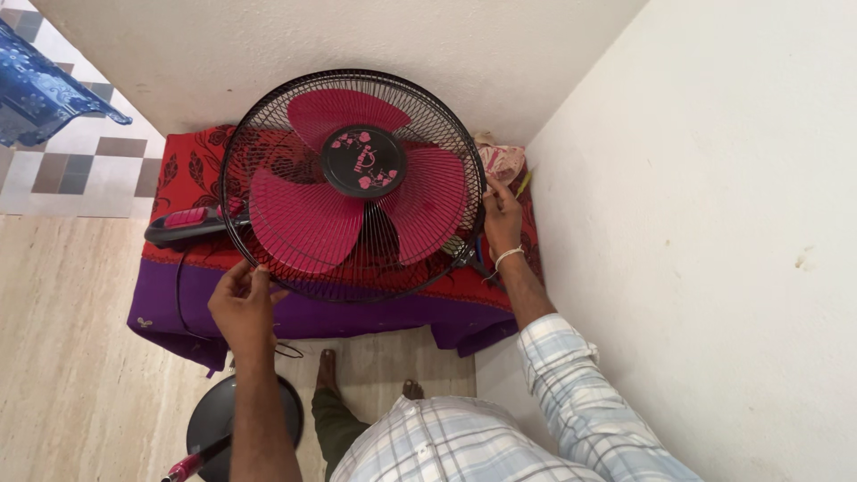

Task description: The person assembles a standing fan by attaching the red blades to the motor hub, then fitting the front and rear wire cages. They use a screwdriver to secure the cage to the fan stand. The fan is placed on a purple-covered table in a room with tiled flooring.

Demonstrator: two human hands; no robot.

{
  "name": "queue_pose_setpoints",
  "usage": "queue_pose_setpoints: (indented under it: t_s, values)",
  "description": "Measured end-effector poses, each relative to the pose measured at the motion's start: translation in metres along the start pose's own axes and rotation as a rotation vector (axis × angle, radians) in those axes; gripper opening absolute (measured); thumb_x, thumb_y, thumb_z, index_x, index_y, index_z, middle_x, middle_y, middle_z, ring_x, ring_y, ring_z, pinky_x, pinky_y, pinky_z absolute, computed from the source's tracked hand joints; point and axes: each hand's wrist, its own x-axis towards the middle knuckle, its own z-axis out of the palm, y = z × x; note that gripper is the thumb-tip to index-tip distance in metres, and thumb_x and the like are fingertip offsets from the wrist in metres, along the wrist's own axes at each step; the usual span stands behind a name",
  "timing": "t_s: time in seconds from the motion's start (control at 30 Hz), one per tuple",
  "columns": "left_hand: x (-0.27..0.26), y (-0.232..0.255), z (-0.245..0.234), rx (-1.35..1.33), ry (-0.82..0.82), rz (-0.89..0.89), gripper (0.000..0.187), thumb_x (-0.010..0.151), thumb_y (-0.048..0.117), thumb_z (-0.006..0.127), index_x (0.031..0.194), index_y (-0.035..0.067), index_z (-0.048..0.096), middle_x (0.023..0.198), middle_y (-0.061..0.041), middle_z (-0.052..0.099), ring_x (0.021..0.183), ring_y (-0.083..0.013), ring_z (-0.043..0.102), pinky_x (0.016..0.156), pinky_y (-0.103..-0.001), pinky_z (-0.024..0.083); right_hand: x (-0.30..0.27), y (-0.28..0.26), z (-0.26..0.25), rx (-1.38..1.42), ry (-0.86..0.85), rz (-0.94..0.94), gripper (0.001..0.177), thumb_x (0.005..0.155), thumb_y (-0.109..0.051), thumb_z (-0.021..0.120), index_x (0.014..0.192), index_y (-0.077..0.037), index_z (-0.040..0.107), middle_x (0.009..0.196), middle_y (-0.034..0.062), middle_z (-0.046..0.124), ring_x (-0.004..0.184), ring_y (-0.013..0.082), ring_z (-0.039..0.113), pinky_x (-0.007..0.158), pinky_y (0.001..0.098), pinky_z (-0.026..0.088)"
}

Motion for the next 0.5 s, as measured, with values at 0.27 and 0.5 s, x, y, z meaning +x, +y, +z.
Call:
queue_pose_setpoints:
  t_s: [0.27, 0.5]
  values:
    - [0.007, -0.005, 0.002, -0.053, 0.044, -0.008, 0.023, 0.102, 0.009, 0.063, 0.118, -0.007, 0.065, 0.09, -0.006, 0.064, 0.075, -0.0096, 0.064, 0.062, -0.028, 0.065, 0.019, 0.014, 0.001, -0.051, 0.071, -0.021, 0.028, 0.1, -0.01, 0.064, 0.124, 0.0, 0.073, 0.102, 0.0062, 0.075, 0.088, 0.0104, 0.063, 0.08, 0.0244, 0.05]
    - [0.015, -0.006, 0.002, -0.019, 0.067, -0.019, 0.02, 0.101, 0.008, 0.066, 0.113, -0.008, 0.066, 0.084, -0.006, 0.064, 0.071, -0.01, 0.064, 0.062, -0.028, 0.064, 0.044, 0.026, 0.002, -0.118, 0.057, -0.109, 0.027, 0.099, -0.015, 0.065, 0.121, 0.0, 0.074, 0.101, 0.0092, 0.074, 0.087, 0.0132, 0.065, 0.08, 0.027, 0.052]
